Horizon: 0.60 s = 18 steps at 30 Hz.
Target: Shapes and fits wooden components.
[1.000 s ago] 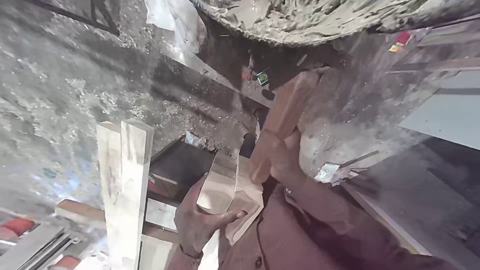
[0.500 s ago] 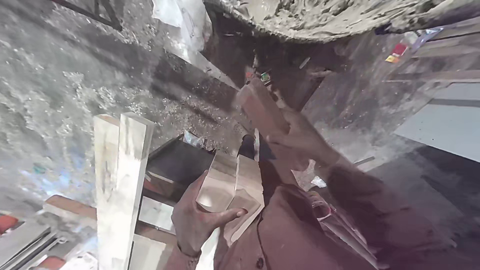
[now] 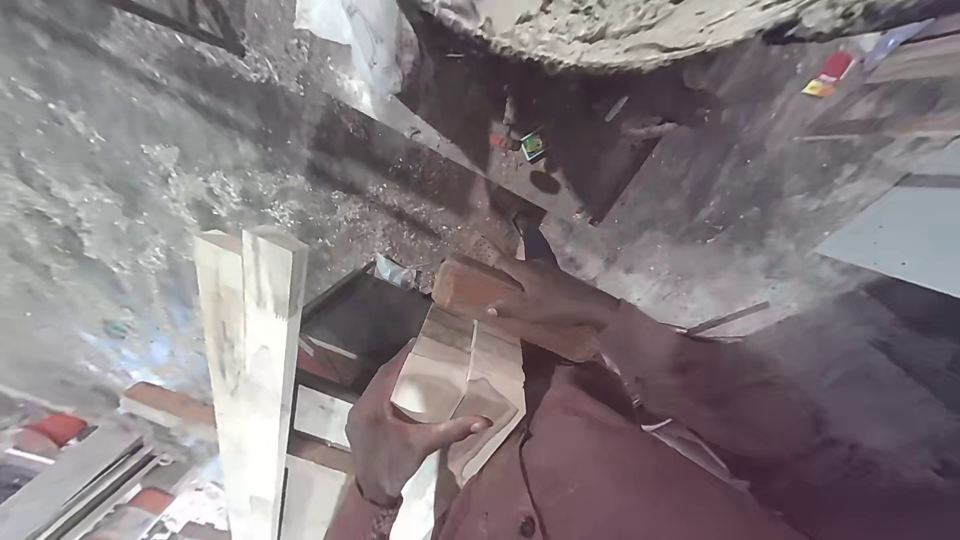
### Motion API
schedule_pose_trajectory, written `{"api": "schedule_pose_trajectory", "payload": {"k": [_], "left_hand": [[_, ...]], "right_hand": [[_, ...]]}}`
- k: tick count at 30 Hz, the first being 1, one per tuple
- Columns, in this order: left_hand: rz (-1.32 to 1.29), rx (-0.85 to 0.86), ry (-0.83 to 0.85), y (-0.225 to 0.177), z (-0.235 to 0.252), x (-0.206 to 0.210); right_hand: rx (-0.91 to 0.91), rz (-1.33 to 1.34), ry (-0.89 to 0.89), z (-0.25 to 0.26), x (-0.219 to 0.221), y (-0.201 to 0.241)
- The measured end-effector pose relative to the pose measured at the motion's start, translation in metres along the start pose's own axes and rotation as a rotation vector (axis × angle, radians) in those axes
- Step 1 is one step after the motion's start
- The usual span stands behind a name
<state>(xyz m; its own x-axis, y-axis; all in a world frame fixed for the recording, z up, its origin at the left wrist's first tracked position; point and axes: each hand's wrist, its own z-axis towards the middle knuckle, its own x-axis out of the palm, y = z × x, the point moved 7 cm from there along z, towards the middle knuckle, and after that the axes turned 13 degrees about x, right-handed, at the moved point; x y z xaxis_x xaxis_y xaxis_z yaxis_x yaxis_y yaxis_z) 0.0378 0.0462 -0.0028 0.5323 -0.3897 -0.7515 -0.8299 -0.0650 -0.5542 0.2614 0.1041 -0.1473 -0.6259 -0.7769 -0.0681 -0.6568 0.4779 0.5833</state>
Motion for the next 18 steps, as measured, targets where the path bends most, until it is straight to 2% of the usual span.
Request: {"api": "schedule_pose_trajectory", "payload": {"k": [2,4,6,10,12,16,18], "left_hand": [[-0.018,0.016,-0.003,0.000,0.003,0.002],[-0.022,0.031,-0.001,0.001,0.001,0.002],[-0.026,0.046,-0.006,0.001,0.000,0.002],[-0.050,0.035,-0.017,0.001,0.001,0.003],[-0.045,0.010,-0.012,0.002,0.000,0.002],[-0.021,0.023,0.005,0.001,0.002,0.003],[-0.008,0.035,0.000,0.000,0.001,0.002]], "right_hand": [[-0.017,0.049,-0.002,-0.011,-0.032,0.009],[-0.076,0.107,-0.092,-0.024,-0.069,0.016],[-0.124,0.175,-0.126,-0.035,-0.080,0.019],[-0.116,0.052,-0.090,-0.046,-0.006,0.029],[-0.129,0.012,-0.030,-0.044,-0.001,0.031],[-0.146,-0.002,-0.135,-0.045,-0.068,0.034],[0.010,0.037,-0.185,-0.038,-0.089,0.022]]}}
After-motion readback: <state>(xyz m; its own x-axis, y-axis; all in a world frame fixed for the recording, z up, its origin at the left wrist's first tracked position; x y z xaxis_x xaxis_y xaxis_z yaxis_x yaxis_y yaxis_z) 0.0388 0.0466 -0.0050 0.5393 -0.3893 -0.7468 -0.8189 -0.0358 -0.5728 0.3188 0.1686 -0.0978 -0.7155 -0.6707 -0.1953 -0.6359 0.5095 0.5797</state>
